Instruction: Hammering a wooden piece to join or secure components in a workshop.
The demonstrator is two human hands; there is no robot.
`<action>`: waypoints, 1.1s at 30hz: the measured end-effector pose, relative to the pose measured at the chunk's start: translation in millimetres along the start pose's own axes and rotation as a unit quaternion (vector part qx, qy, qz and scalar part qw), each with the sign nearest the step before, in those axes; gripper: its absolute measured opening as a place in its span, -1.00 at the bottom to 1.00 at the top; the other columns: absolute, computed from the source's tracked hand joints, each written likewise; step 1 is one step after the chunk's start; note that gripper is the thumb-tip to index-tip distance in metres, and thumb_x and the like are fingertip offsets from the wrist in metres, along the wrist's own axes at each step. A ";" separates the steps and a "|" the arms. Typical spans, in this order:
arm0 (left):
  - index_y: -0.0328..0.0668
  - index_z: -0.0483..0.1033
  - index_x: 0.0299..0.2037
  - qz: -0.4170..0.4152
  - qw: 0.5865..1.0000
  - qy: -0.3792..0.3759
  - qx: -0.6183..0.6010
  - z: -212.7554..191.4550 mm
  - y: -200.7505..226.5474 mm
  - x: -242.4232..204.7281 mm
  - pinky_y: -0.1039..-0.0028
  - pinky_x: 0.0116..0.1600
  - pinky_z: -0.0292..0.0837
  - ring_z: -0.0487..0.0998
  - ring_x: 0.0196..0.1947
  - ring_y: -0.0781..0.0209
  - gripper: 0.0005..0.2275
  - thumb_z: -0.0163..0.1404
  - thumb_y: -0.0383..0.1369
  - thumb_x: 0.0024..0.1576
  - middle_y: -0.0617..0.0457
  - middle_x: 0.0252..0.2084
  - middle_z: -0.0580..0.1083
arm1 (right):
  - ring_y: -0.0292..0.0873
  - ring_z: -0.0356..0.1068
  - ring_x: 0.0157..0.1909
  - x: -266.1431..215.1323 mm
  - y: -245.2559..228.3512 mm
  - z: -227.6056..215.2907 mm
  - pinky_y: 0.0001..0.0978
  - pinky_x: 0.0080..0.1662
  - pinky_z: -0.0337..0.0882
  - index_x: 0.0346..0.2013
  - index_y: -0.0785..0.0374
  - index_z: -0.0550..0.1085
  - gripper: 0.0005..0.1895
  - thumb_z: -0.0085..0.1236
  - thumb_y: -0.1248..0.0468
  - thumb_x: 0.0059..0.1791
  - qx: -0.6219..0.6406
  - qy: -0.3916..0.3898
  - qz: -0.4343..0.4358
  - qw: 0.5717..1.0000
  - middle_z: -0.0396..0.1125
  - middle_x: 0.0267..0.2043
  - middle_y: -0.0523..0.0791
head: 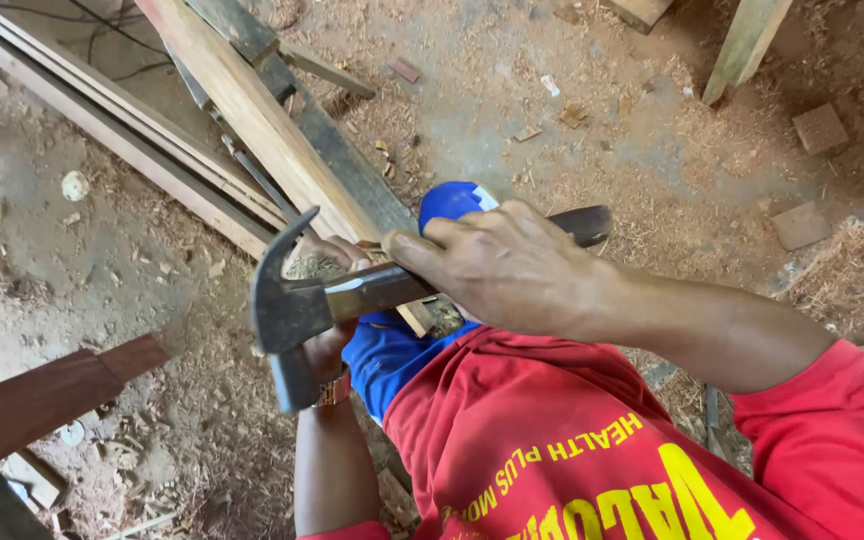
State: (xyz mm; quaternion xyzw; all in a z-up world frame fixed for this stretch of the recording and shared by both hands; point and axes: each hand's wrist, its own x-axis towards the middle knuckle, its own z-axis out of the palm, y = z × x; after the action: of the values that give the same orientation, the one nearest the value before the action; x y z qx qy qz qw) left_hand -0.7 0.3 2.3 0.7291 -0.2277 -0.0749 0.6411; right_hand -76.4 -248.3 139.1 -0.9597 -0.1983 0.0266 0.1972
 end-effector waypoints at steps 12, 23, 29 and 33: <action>-0.18 0.41 -0.05 0.029 0.986 -0.015 -0.165 -7.4 -36.1 -17.4 0.39 0.07 0.47 0.55 -0.09 0.23 -0.80 0.15 -0.35 0.23 -0.02 -0.18 0.52 | 0.11 0.51 -0.36 3.6 -0.4 7.8 0.04 -0.42 0.44 0.13 0.20 0.31 -0.61 -0.06 0.32 -0.02 0.007 0.021 -0.009 1.000 0.37 -0.38 -0.01; -0.40 0.35 -0.06 -0.055 0.997 -0.031 -0.043 -12.9 -40.7 2.7 0.19 -0.09 0.49 0.50 -0.23 0.03 -0.65 0.23 -0.31 0.19 -0.21 -0.15 0.50 | 0.09 0.52 -0.36 6.6 1.5 8.9 0.02 -0.40 0.46 0.05 0.21 0.32 -0.68 0.01 0.38 -0.01 0.046 0.039 -0.001 0.998 0.39 -0.34 0.00; -0.18 0.28 -0.09 -0.173 0.815 0.009 -0.552 -4.8 -37.8 4.9 0.26 0.03 0.59 0.58 0.01 -0.04 -0.66 0.06 -0.12 0.17 -0.13 -0.11 0.47 | 0.12 0.52 -0.28 7.5 5.5 19.6 0.07 -0.33 0.46 0.00 0.17 0.32 -0.71 0.01 0.31 -0.01 0.052 0.053 0.009 0.997 0.41 -0.30 -0.02; -0.35 0.21 0.24 -0.033 0.998 0.044 -0.023 -3.9 -83.0 -9.4 0.28 0.01 0.53 0.49 -0.05 0.16 -0.48 0.12 -0.28 0.16 -0.08 -0.04 0.43 | 0.12 0.51 -0.29 3.6 2.3 10.2 0.10 -0.35 0.46 0.02 0.16 0.31 -0.73 -0.02 0.32 0.02 -0.003 -0.008 0.035 0.999 0.39 -0.31 -0.02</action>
State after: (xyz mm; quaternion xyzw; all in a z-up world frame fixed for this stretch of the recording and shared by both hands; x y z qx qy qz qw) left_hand 12.1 14.0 -79.2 0.7239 -0.1729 -0.0692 0.6642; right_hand -73.5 -245.1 128.9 -0.9666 -0.1658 0.0406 0.1914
